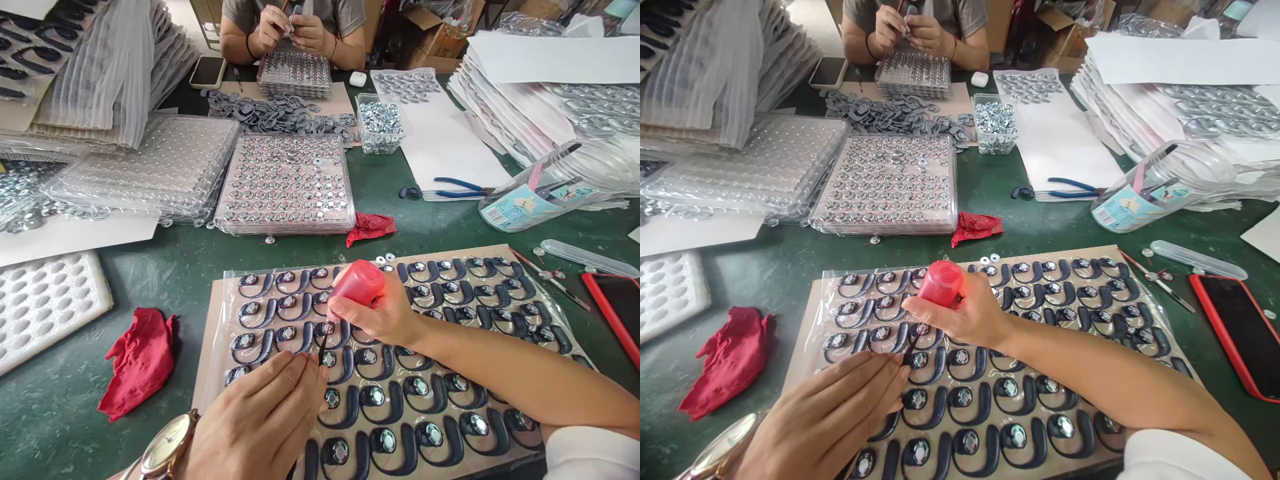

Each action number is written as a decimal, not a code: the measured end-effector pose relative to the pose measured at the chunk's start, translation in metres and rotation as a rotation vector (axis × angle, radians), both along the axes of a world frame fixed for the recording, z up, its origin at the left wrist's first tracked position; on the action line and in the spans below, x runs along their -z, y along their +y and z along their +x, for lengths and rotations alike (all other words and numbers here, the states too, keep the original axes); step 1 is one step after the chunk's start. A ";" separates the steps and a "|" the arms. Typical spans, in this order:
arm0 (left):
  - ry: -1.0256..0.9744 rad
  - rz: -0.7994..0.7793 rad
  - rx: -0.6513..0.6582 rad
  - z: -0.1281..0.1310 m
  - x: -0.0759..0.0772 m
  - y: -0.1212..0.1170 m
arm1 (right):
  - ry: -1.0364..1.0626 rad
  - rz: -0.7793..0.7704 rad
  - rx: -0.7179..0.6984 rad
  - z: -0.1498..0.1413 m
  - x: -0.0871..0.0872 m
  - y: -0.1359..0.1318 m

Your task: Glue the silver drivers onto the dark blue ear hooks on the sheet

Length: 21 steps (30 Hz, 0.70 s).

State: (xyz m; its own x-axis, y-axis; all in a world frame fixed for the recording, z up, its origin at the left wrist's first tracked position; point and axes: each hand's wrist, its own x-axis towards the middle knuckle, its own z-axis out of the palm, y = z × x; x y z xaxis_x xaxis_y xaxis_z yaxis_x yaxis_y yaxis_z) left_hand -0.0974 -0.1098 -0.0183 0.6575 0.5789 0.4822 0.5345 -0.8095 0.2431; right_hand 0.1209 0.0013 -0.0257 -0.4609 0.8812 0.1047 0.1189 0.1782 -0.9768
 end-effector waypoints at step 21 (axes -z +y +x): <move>-0.041 -0.119 0.019 -0.007 -0.008 0.009 | 0.014 -0.001 0.019 0.004 -0.004 -0.004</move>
State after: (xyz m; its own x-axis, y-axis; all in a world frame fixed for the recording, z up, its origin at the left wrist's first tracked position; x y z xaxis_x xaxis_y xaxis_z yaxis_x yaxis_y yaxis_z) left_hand -0.1042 -0.1006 -0.0107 0.6498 0.6215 0.4376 0.5071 -0.7833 0.3595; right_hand 0.1252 -0.0022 -0.0217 -0.4427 0.8899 0.1101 0.1085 0.1750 -0.9786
